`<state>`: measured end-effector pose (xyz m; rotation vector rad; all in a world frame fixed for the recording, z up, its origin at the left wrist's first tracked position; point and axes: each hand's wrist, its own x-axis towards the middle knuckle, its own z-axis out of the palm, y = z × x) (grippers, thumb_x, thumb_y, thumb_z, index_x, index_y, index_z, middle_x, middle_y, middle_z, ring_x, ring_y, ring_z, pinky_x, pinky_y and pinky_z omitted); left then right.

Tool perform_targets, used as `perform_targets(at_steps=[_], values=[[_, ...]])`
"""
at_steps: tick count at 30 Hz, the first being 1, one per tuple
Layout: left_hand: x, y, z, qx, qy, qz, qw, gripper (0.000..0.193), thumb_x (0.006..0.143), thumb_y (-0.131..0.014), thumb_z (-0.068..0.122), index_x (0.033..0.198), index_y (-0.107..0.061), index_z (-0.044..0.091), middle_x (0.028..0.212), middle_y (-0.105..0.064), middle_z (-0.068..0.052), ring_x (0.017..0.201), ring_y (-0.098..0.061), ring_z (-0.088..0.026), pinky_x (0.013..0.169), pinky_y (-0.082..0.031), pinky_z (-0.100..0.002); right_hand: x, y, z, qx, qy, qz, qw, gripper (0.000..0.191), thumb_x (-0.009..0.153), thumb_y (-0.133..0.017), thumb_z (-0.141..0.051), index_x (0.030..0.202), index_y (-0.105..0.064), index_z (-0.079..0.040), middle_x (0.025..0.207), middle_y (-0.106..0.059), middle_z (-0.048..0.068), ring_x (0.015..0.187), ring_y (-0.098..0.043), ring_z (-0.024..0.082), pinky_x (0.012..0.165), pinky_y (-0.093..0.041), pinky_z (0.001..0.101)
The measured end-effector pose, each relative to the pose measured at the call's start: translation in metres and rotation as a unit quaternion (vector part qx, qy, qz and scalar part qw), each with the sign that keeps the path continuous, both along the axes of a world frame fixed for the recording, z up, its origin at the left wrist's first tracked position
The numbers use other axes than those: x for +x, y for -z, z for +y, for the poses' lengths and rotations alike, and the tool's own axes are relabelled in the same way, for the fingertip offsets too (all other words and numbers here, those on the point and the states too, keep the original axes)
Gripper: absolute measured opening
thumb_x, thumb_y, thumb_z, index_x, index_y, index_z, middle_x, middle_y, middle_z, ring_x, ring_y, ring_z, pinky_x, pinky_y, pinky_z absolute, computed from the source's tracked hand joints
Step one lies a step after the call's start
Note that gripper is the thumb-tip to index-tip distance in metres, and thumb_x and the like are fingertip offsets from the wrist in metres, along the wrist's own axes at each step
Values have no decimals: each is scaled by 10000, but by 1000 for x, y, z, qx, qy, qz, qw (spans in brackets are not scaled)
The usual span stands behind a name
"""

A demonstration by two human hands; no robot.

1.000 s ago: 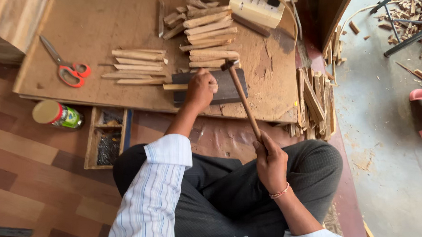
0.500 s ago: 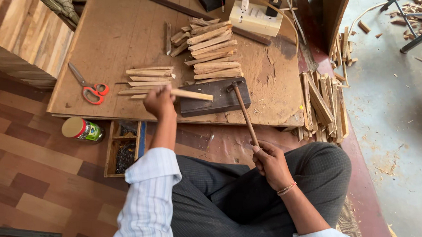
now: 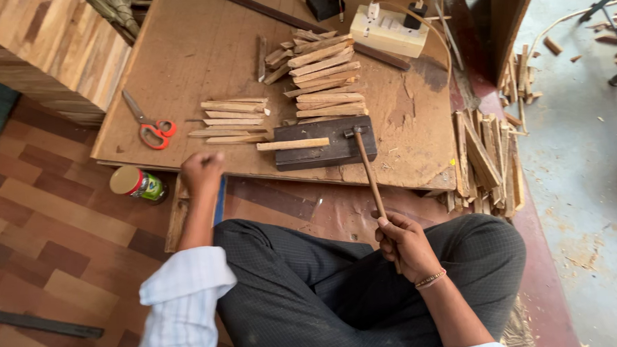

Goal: The person sits on the floor and repeatedly hammers nails into small wooden sticks using a hammer and a metal block. They pick up each stick, position it, hammer the nail, and then place the finished piece aside.

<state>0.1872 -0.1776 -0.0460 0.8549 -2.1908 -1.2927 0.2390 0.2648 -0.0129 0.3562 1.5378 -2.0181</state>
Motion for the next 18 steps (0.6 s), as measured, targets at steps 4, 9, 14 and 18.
perform_targets(at_steps=[4,9,14,18], values=[[68,31,-45,-214,46,-271,937,163,902,-739,209,1013,-787,100,1044,-751,-200,954,-712,-400,847,-565,-504,-1,0,1,-13,6,1,1000,321,989,-589,-161,1253,-644,12,719,-581,29,524,-458,86,442,-393,239],[114,54,-50,-172,167,-297,924,280,768,-742,203,1042,-789,176,1081,-758,-179,1020,-737,-370,902,-574,-473,2,-1,-5,4,0,11,1000,324,994,-591,-169,1253,-658,13,718,-578,34,525,-462,89,445,-403,241],[123,49,-56,-219,162,-268,924,214,764,-743,195,958,-796,122,1058,-747,-187,1011,-704,-398,885,-544,-479,4,-2,-16,11,0,11,1000,328,989,-588,-163,1259,-648,14,738,-583,31,535,-472,87,451,-403,238],[129,53,-59,-190,108,-238,946,188,843,-682,198,956,-819,134,1018,-760,-180,963,-719,-389,872,-553,-472,5,-1,-17,8,-1,17,1000,334,986,-593,-173,1256,-651,15,733,-579,31,532,-469,86,448,-405,239]])
